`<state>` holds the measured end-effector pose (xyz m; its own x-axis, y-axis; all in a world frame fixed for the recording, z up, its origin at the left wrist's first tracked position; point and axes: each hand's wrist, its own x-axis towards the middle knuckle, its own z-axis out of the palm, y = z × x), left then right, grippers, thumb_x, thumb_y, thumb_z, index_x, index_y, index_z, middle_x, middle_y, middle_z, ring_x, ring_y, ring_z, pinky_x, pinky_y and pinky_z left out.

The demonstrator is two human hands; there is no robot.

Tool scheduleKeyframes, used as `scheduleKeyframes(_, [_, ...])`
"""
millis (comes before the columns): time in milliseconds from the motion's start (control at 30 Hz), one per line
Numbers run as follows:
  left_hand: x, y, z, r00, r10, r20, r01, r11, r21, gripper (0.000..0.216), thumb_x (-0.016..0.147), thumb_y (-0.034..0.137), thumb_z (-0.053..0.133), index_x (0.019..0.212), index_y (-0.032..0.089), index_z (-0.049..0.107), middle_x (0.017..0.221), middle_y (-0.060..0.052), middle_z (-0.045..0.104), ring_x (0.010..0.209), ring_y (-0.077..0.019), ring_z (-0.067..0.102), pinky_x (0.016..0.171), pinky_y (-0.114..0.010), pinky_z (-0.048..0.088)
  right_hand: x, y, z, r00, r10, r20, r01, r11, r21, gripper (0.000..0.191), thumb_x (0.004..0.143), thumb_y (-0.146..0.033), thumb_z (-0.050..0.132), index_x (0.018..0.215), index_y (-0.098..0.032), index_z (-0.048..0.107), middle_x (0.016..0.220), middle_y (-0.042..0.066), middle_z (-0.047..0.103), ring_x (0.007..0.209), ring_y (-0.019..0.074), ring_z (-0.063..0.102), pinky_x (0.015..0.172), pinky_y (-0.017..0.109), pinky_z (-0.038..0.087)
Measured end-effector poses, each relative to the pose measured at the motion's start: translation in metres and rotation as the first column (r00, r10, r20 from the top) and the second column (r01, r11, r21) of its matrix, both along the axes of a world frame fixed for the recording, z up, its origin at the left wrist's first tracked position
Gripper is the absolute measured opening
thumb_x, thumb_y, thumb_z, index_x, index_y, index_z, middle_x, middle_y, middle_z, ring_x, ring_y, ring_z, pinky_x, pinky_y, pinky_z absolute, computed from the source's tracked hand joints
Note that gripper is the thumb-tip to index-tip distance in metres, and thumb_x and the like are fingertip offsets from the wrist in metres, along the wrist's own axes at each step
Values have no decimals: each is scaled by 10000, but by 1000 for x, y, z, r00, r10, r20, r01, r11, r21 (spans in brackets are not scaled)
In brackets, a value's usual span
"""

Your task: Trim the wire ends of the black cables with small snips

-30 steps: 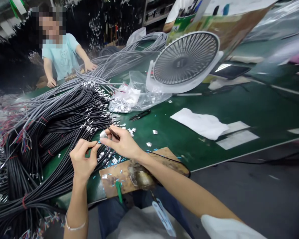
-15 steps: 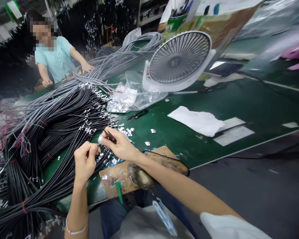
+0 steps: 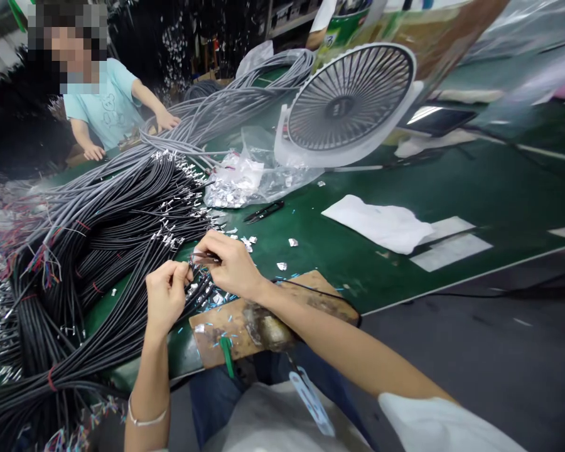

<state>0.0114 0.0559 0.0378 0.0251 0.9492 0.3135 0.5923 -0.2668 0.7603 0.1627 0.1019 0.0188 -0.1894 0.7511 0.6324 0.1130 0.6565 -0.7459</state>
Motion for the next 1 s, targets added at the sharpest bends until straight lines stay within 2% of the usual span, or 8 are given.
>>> scheduleKeyframes(67, [0, -1, -1, 999, 26, 25, -26, 1000, -10, 391, 885, 320, 426, 529, 174, 491, 494, 26, 441, 467, -88, 396, 483, -226, 305, 9, 5, 2, 985, -165, -42, 166, 986, 14, 175, 761, -65, 473, 638, -188, 459, 670, 9, 470, 639, 135, 427, 592, 261, 328])
scheduleKeyframes(133, [-1, -1, -1, 998, 40, 47, -39, 999, -8, 417, 897, 344, 401, 520, 177, 465, 487, 27, 420, 455, -86, 382, 466, -226, 292, 16, 9, 5, 915, -392, -96, 391, 920, -28, 201, 797, -130, 506, 618, -194, 439, 624, -7, 438, 604, 128, 402, 584, 260, 320])
scheduleKeyframes(167, [-2, -2, -2, 997, 45, 56, -45, 999, -5, 420, 897, 351, 401, 520, 177, 464, 488, 26, 420, 456, -87, 384, 466, -227, 292, 16, 10, 6, 909, -406, -94, 401, 914, -70, 226, 819, -174, 510, 606, -194, 435, 593, -17, 421, 576, 121, 387, 566, 254, 317])
scheduleKeyframes(300, [-3, -1, -3, 991, 78, 110, -79, 997, 11, 374, 877, 349, 446, 554, 173, 517, 520, 18, 470, 488, -93, 428, 487, -227, 313, 3, 3, 6, 990, -139, -7, 138, 984, -115, 294, 848, -268, 515, 569, -176, 506, 496, -39, 436, 474, 86, 374, 481, 216, 308])
scheduleKeyframes(400, [-3, -1, -3, 987, 99, 125, -103, 994, 24, 345, 866, 337, 465, 572, 174, 546, 538, 14, 494, 500, -97, 444, 491, -227, 323, -7, -4, 5, 1000, -6, -29, 1, 982, -190, 112, 782, -223, 566, 713, -152, 619, 644, -4, 579, 523, 82, 447, 497, 203, 346])
scheduleKeyframes(467, [-3, -2, -2, 990, 99, 97, -103, 994, 38, 336, 860, 326, 472, 573, 175, 559, 540, 13, 503, 501, -99, 446, 496, -227, 330, -8, -6, 4, 997, 50, -54, -61, 969, -241, 97, 755, -215, 577, 728, -143, 636, 652, -3, 579, 524, 77, 440, 501, 203, 347])
scheduleKeyframes(600, [-2, -3, -1, 995, 87, 53, -90, 994, 64, 322, 857, 307, 478, 583, 176, 582, 543, 16, 510, 504, -98, 450, 499, -222, 340, -6, -7, 5, 994, 76, -80, -93, 965, -244, 209, 772, -263, 570, 603, -143, 600, 564, -24, 504, 510, 72, 402, 500, 208, 327])
scheduleKeyframes(1000, [0, -3, 1, 996, 88, 10, -88, 994, 68, 311, 849, 322, 505, 604, 168, 620, 554, 8, 539, 512, -95, 471, 485, -205, 354, -6, -9, 5, 997, 20, -71, -34, 980, -198, 171, 730, -178, 550, 567, -149, 592, 534, -28, 511, 483, 70, 388, 489, 207, 322])
